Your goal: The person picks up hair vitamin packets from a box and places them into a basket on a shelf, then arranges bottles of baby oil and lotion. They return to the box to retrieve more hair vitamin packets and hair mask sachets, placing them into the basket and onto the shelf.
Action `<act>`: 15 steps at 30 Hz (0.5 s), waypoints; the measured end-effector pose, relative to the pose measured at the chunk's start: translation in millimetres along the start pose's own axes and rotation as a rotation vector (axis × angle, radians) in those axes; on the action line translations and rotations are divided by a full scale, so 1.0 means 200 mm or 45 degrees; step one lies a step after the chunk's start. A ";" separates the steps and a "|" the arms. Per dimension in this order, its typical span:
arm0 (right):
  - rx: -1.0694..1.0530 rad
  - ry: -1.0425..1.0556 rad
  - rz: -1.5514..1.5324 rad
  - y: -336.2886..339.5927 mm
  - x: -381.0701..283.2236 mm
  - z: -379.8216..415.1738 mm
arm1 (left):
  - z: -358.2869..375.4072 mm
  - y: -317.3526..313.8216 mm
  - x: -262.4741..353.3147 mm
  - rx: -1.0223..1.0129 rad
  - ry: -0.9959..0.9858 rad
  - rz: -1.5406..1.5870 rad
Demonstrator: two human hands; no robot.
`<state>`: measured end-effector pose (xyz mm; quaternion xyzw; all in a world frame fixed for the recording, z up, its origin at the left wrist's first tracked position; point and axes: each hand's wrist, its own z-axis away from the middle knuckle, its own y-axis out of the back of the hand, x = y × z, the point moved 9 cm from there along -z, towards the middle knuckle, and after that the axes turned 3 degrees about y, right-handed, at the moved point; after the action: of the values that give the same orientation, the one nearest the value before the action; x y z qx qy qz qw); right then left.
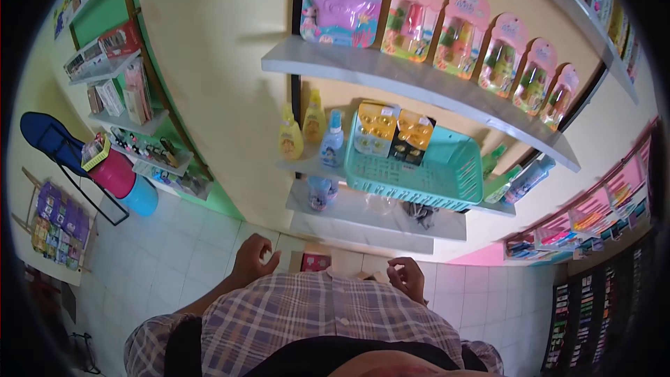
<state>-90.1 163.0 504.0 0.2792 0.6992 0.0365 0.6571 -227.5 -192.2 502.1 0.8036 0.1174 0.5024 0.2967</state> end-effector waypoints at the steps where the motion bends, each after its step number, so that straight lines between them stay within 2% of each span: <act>1: -0.020 0.066 0.043 -0.03 -0.06 -0.01 | -0.04 0.02 0.02 0.016 -0.031 -0.033; 3: -0.026 -0.029 -0.027 -0.07 -0.08 -0.04 | -0.10 0.04 0.06 0.020 -0.014 -0.044; 5: 0.071 0.058 0.030 -0.09 -0.11 -0.10 | -0.18 0.13 0.12 0.281 -0.120 0.067; 9: 0.129 0.116 0.007 -0.16 -0.28 -0.17 | -0.34 0.21 0.19 0.377 -0.147 0.148; 12: 0.041 0.159 -0.180 -0.25 -0.34 -0.21 | -0.48 0.31 0.22 0.460 -0.203 0.230; 13: 0.044 0.152 -0.176 -0.26 -0.37 -0.22 | -0.54 0.34 0.21 0.471 -0.196 0.225; 15: -0.159 0.241 -0.049 -0.36 -0.47 -0.22 | -0.64 0.37 0.20 0.468 -0.181 0.225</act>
<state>-158.3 74.8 565.0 0.2196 0.7597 0.0934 0.6049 -330.1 -186.0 616.2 0.8848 0.1150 0.4386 0.1076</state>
